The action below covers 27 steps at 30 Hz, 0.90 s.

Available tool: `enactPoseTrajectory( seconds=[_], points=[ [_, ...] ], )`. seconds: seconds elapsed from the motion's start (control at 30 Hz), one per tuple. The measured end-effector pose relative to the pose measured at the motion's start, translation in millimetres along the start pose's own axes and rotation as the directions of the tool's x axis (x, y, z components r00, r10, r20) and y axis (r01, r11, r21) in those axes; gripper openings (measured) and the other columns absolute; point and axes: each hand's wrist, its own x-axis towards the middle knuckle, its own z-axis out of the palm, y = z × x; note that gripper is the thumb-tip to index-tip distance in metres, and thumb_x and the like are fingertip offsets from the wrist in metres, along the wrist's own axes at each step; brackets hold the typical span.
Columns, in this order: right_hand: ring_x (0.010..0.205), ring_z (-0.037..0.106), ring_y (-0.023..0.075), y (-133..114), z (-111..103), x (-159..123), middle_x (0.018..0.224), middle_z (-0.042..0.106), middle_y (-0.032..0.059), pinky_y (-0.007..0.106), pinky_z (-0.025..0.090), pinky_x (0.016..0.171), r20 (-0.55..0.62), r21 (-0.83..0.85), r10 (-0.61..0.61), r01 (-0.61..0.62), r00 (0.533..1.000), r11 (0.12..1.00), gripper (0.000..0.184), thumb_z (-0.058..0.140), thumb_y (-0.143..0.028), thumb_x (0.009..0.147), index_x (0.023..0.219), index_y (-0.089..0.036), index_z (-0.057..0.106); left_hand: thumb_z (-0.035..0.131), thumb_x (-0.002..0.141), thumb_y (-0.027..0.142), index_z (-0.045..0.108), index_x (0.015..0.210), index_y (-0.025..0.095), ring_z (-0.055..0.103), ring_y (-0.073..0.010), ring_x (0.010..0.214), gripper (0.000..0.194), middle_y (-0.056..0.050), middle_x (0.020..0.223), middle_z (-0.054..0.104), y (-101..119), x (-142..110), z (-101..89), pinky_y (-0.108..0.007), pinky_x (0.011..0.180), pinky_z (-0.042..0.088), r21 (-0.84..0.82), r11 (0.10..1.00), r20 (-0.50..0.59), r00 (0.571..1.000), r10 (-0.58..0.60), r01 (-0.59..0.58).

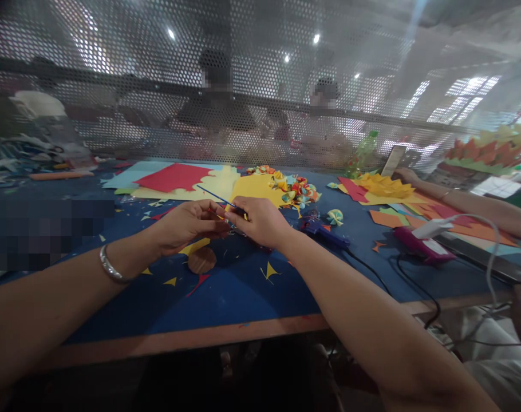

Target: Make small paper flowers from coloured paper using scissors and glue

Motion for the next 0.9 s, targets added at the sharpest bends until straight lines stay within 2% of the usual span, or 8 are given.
enactPoseTrajectory(
  seconds=[0.43,0.9],
  points=[
    [0.062,0.044,0.0108,-1.1,-0.8,0.0,0.068,0.053,-0.0008,0.025,0.031,0.061,-0.007,0.003,0.003,-0.003,1.000,1.000,0.025,0.051,-0.035,0.093,0.080,-0.015,0.059,0.083,0.062,0.018,0.056,0.086,0.015,0.065,-0.0106,0.061,0.036,0.002,0.066,0.068,0.1,-0.2,0.6,-0.022,0.062,0.048,0.008,1.000,0.000,1.000,-0.006,0.006],
    [0.059,0.042,0.0096,-1.7,-0.8,-0.2,0.067,0.051,-0.0017,0.025,0.031,0.060,-0.015,0.003,0.007,-0.007,1.000,1.000,0.025,0.052,-0.035,0.093,0.079,-0.015,0.059,0.074,0.070,0.010,0.057,0.087,0.015,0.066,-0.0102,0.059,0.025,0.001,0.067,0.069,0.9,-0.3,1.7,-0.022,0.060,0.047,0.010,1.000,-0.012,1.000,-0.016,0.016]
  ],
)
